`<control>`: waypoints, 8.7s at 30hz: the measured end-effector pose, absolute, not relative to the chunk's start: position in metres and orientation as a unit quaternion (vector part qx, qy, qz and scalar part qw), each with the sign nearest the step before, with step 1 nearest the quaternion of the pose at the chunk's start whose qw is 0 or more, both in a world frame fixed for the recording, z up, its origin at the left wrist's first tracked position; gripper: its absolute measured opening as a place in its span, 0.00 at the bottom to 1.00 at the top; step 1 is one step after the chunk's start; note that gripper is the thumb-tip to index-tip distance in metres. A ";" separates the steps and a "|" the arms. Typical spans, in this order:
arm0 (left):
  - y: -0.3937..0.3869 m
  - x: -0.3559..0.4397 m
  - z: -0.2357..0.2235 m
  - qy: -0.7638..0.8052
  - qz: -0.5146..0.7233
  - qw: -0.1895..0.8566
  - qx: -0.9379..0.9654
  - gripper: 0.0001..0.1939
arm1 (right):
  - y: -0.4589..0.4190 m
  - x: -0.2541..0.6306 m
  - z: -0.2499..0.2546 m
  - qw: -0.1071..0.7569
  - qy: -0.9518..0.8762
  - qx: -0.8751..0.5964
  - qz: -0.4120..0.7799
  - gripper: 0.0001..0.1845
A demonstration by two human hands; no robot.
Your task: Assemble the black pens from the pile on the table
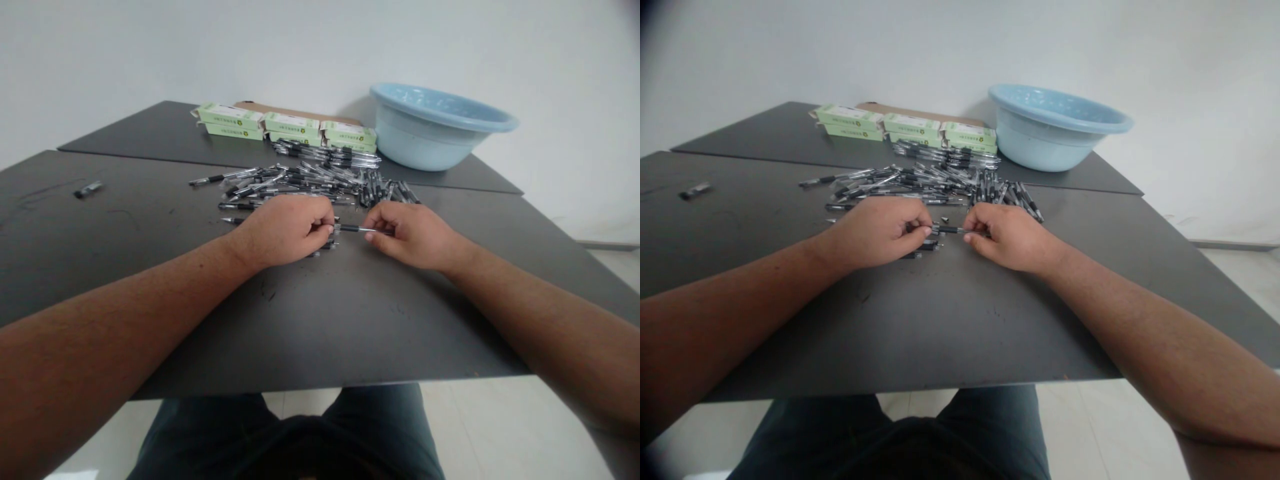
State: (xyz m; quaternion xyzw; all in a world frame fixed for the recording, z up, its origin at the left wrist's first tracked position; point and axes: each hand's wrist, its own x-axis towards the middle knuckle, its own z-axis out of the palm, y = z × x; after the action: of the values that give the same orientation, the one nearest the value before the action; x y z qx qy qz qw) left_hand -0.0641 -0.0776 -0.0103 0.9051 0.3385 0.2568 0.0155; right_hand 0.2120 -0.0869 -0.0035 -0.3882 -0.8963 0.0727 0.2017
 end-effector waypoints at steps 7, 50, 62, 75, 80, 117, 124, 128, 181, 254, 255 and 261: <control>-0.077 -0.064 -0.010 0.343 0.251 0.019 0.905 0.09 | -0.087 0.211 -0.004 0.196 -0.904 -0.374 0.068 0.11; -0.077 -0.064 -0.010 0.336 0.247 0.006 0.909 0.09 | -0.089 0.210 -0.001 0.185 -0.899 -0.388 0.087 0.09; -0.077 -0.064 -0.010 0.336 0.243 0.007 0.910 0.09 | -0.088 0.211 -0.001 0.159 -0.915 -0.362 0.086 0.17; -0.077 -0.065 -0.010 0.330 0.242 0.007 0.912 0.09 | -0.088 0.208 -0.003 0.158 -0.918 -0.357 0.074 0.15; -0.080 -0.065 -0.008 0.351 0.273 0.040 0.895 0.13 | -0.086 0.214 0.002 0.170 -0.904 -0.378 0.099 0.12; -0.059 -0.072 -0.020 0.333 0.264 -0.029 0.905 0.14 | -0.067 0.231 -0.001 0.158 -0.872 -0.463 0.016 0.13; -0.062 -0.064 -0.022 0.291 0.219 -0.005 0.931 0.16 | -0.069 0.227 -0.001 0.169 -0.872 -0.459 0.004 0.14; -0.061 -0.056 -0.022 0.301 0.174 -0.019 0.937 0.18 | -0.069 0.224 0.000 0.171 -0.872 -0.459 0.003 0.14; -0.067 -0.061 -0.018 0.229 0.261 -0.010 0.938 0.20 | -0.065 0.231 -0.004 0.106 -0.905 -0.409 -0.041 0.20; -0.077 -0.043 -0.024 0.127 0.171 -0.079 0.974 0.12 | -0.064 0.225 -0.004 0.133 -0.884 -0.448 -0.014 0.23; -0.077 -0.042 -0.024 0.124 0.171 -0.081 0.974 0.11 | -0.064 0.225 -0.004 0.133 -0.883 -0.449 -0.013 0.23; -0.081 -0.043 -0.021 0.128 0.161 -0.093 0.974 0.11 | -0.066 0.224 -0.004 0.126 -0.882 -0.454 -0.014 0.21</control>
State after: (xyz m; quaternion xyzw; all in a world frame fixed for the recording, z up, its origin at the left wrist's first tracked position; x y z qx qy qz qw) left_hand -0.0430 -0.0806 -0.0210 0.9741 0.1276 0.1615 -0.0934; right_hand 0.2245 -0.0658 -0.0035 -0.4535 -0.8821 -0.0142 0.1262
